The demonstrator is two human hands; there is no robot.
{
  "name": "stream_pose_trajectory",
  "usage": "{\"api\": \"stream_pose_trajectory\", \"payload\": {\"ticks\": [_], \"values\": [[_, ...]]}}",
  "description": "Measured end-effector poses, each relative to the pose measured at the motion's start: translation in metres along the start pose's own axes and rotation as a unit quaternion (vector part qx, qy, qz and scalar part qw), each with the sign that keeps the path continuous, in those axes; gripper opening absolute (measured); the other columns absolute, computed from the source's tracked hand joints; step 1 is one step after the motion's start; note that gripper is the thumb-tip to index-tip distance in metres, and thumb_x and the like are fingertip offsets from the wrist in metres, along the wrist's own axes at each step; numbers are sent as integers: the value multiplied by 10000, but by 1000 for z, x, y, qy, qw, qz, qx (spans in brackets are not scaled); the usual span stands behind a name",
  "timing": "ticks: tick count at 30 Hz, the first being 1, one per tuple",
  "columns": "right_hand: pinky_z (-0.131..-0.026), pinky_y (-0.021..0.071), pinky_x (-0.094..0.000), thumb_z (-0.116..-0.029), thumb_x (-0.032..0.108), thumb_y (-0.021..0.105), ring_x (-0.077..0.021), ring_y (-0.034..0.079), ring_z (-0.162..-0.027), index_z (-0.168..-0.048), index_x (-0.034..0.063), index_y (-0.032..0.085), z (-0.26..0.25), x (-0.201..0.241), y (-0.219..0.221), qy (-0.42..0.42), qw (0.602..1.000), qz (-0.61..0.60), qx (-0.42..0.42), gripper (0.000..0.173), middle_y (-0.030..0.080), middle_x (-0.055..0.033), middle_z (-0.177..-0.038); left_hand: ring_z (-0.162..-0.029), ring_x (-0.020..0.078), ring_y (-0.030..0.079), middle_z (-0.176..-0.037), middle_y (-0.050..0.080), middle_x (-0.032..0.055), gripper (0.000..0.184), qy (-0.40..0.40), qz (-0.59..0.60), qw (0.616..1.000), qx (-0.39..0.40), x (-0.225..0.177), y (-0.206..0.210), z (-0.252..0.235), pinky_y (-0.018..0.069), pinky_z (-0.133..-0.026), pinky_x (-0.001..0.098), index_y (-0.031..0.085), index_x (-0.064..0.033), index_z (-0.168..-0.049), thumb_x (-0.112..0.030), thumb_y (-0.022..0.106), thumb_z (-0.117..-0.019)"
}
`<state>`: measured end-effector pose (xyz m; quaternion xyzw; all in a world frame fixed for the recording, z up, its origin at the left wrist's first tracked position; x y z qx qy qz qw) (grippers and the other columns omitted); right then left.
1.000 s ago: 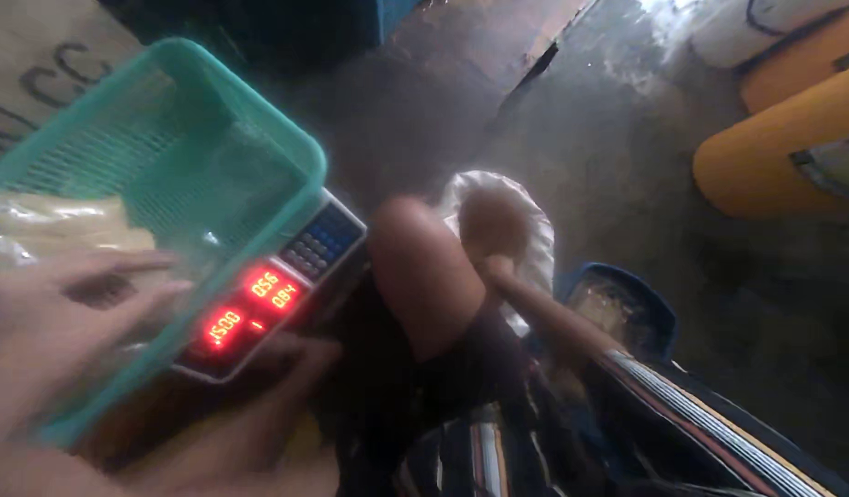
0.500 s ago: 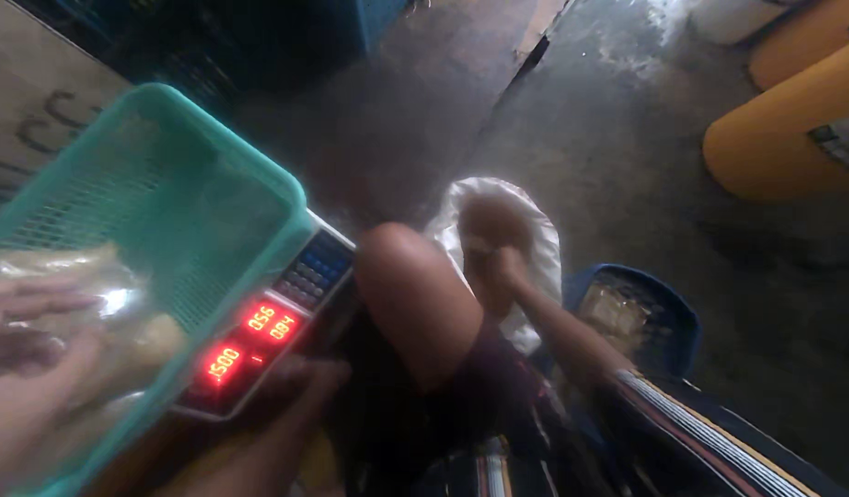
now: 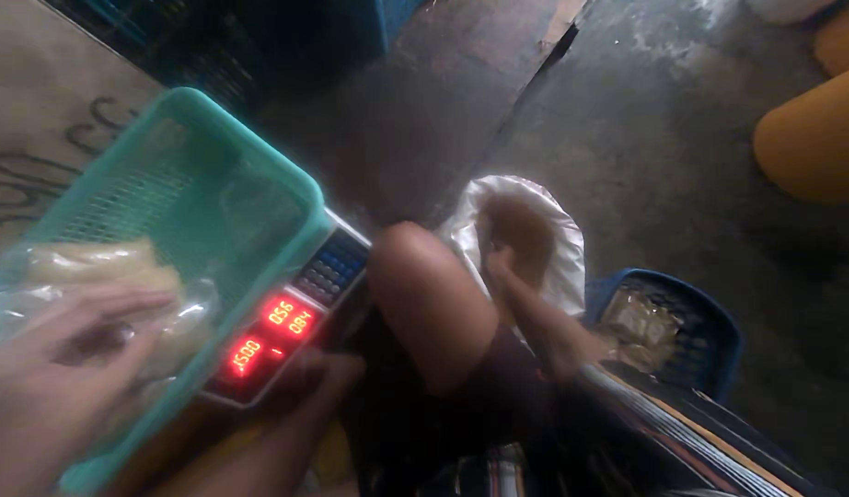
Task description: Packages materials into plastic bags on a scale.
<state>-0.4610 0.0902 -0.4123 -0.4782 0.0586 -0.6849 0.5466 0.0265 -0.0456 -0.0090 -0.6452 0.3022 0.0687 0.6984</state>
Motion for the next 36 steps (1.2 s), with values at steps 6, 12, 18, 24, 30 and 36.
{"api": "stream_pose_trajectory", "payload": {"ticks": [6,12,18,24,30,36], "values": [[-1105,452,-491,-1063,104,516,-364,598,-1267,-1343,-53,608,6,-10,-43,-17,999,1,29,334,620,-273,-1337,-833,90,619,-1252,652,168,342,-15,-27,999,25,-4,6,2,523,-722,258,690,33,-1178,-213,604,-957],[-1091,459,-469,-1047,78,539,-342,608,-1246,-1354,-53,596,19,-6,-68,-58,997,24,44,338,627,-260,-1325,-749,82,580,-1240,658,121,320,21,-24,999,5,-5,10,-3,491,-649,272,706,-25,-1177,-212,621,-932],[-1071,465,-433,-1033,26,548,-354,618,-1209,-1328,-119,577,26,-14,-84,-100,994,10,45,330,624,-307,-1290,-711,107,564,-1239,654,115,327,31,-22,999,2,-3,8,-4,478,-618,313,705,-42,-1212,-179,642,-922],[-1066,467,-444,-1036,14,523,-350,612,-1203,-1318,-114,578,38,-10,-103,-131,990,22,38,314,620,-301,-1284,-686,130,576,-1181,677,76,298,67,-24,997,-14,1,14,-8,493,-598,345,718,-94,-1195,-183,650,-919],[-1064,477,-459,-1040,46,531,-356,640,-1177,-1283,-114,622,58,43,-148,-213,975,68,20,304,654,-298,-1245,-759,224,638,-1196,683,124,253,48,-40,998,-15,-22,15,-7,544,-681,456,723,-71,-1194,-33,653,-954],[-947,540,-460,-1023,10,546,-326,691,-994,-1186,-132,665,100,145,-186,-359,928,96,35,248,699,-284,-1092,-876,272,686,-1209,692,151,178,30,-20,999,-10,-38,16,-9,571,-789,501,738,-29,-1132,-4,636,-987]]}}
Point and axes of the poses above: each hand's wrist, its own z-axis away from the middle knuckle, its own y-axis out of the palm, x = y × z, the point moved 6 cm from there along -z, towards the middle knuckle
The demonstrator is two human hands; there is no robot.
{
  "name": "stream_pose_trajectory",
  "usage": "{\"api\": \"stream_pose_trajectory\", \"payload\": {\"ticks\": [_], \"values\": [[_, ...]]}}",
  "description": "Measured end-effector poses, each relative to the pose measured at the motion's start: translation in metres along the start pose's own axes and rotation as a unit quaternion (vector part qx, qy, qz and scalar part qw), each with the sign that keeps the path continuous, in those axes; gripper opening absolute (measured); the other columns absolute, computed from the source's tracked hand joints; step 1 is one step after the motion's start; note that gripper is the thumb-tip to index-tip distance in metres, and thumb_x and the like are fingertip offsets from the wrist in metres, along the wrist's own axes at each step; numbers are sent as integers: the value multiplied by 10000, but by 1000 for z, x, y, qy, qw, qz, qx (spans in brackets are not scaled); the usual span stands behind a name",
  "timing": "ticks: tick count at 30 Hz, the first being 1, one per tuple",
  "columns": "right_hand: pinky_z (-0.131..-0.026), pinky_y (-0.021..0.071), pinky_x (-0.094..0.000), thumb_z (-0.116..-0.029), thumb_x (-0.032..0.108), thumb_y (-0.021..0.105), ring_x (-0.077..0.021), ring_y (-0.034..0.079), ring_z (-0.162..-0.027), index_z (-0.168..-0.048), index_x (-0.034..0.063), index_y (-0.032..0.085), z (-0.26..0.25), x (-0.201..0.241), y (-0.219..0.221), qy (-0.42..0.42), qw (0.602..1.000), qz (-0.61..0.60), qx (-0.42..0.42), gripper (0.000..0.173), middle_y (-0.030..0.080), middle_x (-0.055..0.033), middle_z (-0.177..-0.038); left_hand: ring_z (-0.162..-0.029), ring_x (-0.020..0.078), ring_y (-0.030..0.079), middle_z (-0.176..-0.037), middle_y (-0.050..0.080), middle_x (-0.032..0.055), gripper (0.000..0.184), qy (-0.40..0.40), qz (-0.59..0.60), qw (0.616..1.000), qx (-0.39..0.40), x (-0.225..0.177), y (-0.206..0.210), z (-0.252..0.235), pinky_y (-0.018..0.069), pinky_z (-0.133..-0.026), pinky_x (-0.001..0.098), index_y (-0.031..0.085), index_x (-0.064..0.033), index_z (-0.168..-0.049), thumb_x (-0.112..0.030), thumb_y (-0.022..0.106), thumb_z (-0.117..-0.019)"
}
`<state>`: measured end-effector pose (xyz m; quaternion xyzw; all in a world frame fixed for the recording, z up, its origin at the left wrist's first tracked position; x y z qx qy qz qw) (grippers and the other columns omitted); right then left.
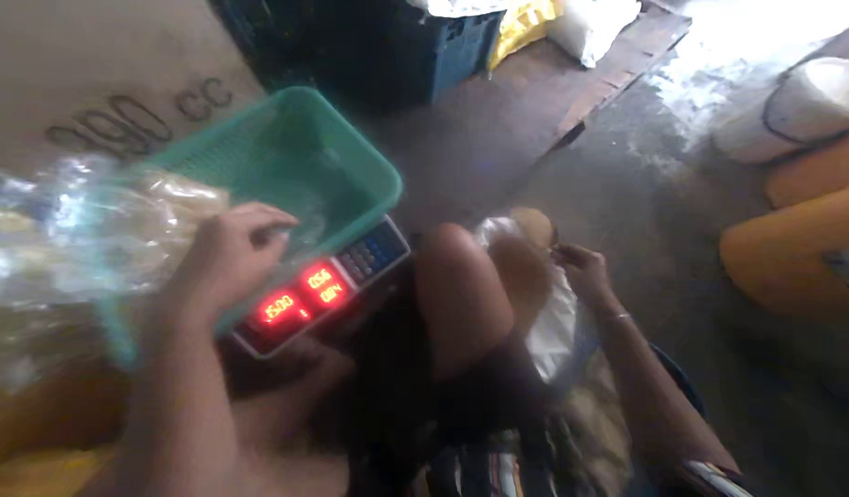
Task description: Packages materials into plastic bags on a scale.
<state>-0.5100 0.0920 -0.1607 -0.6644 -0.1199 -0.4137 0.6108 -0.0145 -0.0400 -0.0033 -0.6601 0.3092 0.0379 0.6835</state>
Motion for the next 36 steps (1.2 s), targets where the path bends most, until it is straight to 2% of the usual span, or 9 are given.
{"api": "stream_pose_trajectory", "payload": {"ticks": [5,10,14,19,21,27,31,34,36], "values": [[-876,560,-473,-1008,-17,587,-278,693,-910,-1170,-105,676,-18,109,-23,-145,989,19,32,205,709,-244,-1038,-948,266,678,-1222,678,165,202,-8,33,999,7,-3,0,-2,559,-860,468,726,-12,-1156,-28,591,-1006],[-818,582,-373,-973,-42,627,-176,687,-828,-1128,-89,693,-12,226,-14,-309,946,18,96,174,715,-184,-968,-963,262,678,-1236,676,175,235,-9,51,999,10,-8,-3,-3,553,-877,442,722,4,-1169,-29,545,-1017],[-725,577,-279,-972,-14,638,-84,663,-750,-1054,-12,723,2,287,16,-378,910,14,170,119,720,-80,-892,-985,283,677,-1234,673,193,248,-7,68,998,6,-9,-1,-3,546,-899,457,714,16,-1194,-20,548,-1013],[-703,576,-331,-980,27,655,-116,662,-735,-1070,37,750,22,328,55,-389,889,46,235,132,721,-64,-873,-1056,299,674,-1265,666,196,264,-12,88,996,0,-13,-1,-3,534,-950,462,707,24,-1208,-20,538,-1010],[-725,584,-390,-991,32,642,-165,681,-761,-1073,39,755,28,339,64,-390,885,82,239,140,725,-86,-885,-1094,301,670,-1292,658,194,277,-15,91,996,-4,-15,-2,-4,529,-972,458,702,24,-1221,-17,533,-1006],[-852,558,-534,-1019,52,597,-308,695,-947,-1091,28,743,41,384,77,-356,869,231,255,164,719,-155,-1011,-1136,294,659,-1305,653,196,280,4,112,994,-7,-22,-1,-7,517,-1006,439,699,29,-1232,-31,537,-1012],[-867,534,-605,-1018,94,587,-395,665,-1075,-1122,38,716,57,430,87,-362,794,407,270,175,691,-190,-1109,-987,214,669,-1171,685,157,270,68,178,980,-64,-27,-9,-1,546,-893,378,740,9,-1121,-198,589,-1037],[-794,530,-583,-978,77,638,-409,656,-1050,-1085,-11,684,80,460,89,-391,733,493,258,146,667,-211,-1089,-830,155,635,-1020,668,136,164,128,192,967,-107,-30,-20,3,544,-769,319,708,33,-1018,-83,594,-996],[-743,527,-567,-980,82,642,-412,664,-1000,-1046,-43,664,90,475,89,-407,709,524,240,144,658,-225,-1039,-820,120,642,-998,686,119,160,131,197,964,-121,-27,-25,5,552,-771,296,708,29,-1075,-38,603,-974]]}}
Point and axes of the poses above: each hand's wrist, its own z-axis away from the middle knuckle, its own y-axis out of the palm, x = y × z, the point moved 6 cm from there along -z, towards the middle knuckle
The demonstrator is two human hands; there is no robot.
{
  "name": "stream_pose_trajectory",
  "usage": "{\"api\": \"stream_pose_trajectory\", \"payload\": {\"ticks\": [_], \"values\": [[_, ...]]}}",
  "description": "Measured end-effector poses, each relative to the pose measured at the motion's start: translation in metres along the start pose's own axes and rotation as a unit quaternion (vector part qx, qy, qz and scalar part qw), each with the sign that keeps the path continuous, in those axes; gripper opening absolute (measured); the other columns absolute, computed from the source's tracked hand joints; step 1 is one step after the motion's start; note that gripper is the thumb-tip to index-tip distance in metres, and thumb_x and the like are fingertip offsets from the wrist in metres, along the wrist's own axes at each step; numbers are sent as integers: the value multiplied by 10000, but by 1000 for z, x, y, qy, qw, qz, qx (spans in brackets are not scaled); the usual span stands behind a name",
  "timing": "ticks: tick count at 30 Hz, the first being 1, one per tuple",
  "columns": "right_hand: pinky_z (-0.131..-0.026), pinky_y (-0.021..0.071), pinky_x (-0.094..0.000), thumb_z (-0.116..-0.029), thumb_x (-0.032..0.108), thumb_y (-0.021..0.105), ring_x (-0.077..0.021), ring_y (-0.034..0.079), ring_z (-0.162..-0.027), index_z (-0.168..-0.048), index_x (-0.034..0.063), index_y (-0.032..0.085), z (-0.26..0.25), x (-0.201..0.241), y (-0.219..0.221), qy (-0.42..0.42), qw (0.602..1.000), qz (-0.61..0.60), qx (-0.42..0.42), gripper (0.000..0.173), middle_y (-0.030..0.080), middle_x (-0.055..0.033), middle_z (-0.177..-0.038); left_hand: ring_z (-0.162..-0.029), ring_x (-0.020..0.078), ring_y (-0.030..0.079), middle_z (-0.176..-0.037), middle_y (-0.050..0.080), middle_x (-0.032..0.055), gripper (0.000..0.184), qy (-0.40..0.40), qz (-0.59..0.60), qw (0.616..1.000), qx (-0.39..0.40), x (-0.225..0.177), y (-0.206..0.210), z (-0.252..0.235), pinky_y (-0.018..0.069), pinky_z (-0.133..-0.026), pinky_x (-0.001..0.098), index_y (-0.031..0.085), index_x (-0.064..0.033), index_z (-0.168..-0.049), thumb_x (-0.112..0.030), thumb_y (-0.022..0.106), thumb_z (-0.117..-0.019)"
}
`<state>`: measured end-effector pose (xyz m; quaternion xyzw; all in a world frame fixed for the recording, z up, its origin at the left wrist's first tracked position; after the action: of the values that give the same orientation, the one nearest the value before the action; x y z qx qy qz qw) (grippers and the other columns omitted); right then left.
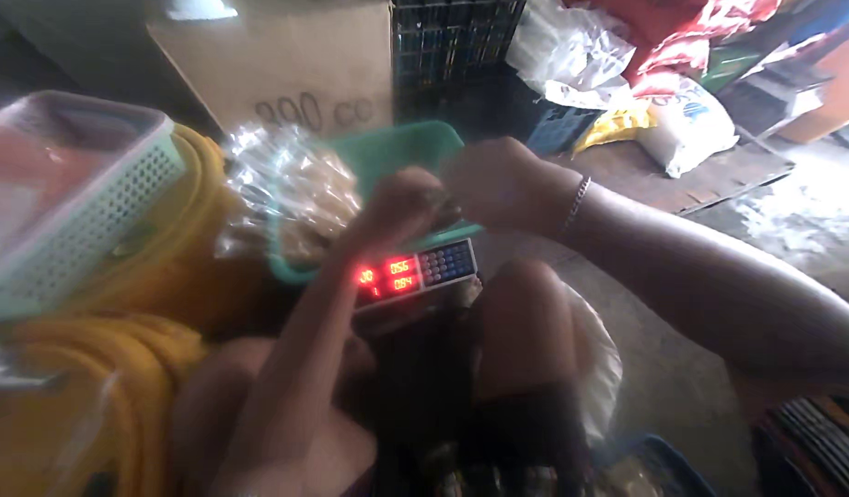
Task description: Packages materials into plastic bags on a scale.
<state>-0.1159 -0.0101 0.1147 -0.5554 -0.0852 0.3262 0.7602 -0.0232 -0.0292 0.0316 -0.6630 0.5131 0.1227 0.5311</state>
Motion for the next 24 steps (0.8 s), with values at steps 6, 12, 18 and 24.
{"api": "stream_pose_trajectory", "payload": {"ticks": [6,12,18,24], "values": [[-702,516,-584,-985,107,665,-416,663,-926,-973,13,670,28,-31,-17,20,998,-15,-59,94,653,-196,-946,-954,121,666,-1219,691,133,261,-33,-15,999,15,16,-1,-1,539,-834,268,718,-3,-1182,-35,528,-1006],[-798,541,-579,-1020,180,578,-302,693,-952,-1154,168,719,87,-181,72,47,953,-150,-257,195,710,-125,-1051,-885,199,641,-1215,675,171,288,-65,-104,992,29,16,0,-3,531,-803,367,695,-21,-1246,-77,502,-1040],[-990,379,-781,-949,18,646,-547,617,-1120,-1164,-9,707,126,-232,287,358,893,-272,10,225,679,-317,-1144,-896,342,627,-1260,628,256,330,-214,-181,959,33,-3,10,-3,504,-820,510,632,-41,-1335,-231,533,-1084],[-1183,298,-628,-949,237,709,-429,562,-1291,-1291,-18,664,114,-151,543,285,887,-281,228,429,643,-244,-1320,-791,79,635,-1234,656,46,343,-116,-200,973,27,71,-4,6,541,-683,262,626,-240,-1338,-420,547,-1058]]}}
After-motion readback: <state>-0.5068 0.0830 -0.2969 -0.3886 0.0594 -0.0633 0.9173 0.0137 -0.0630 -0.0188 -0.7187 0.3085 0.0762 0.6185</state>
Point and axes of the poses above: each hand's wrist, its own z-axis away from the middle knuckle, its own y-axis out of the palm, x = y × z, the point moved 6 cm from there along -z, towards the middle knuckle
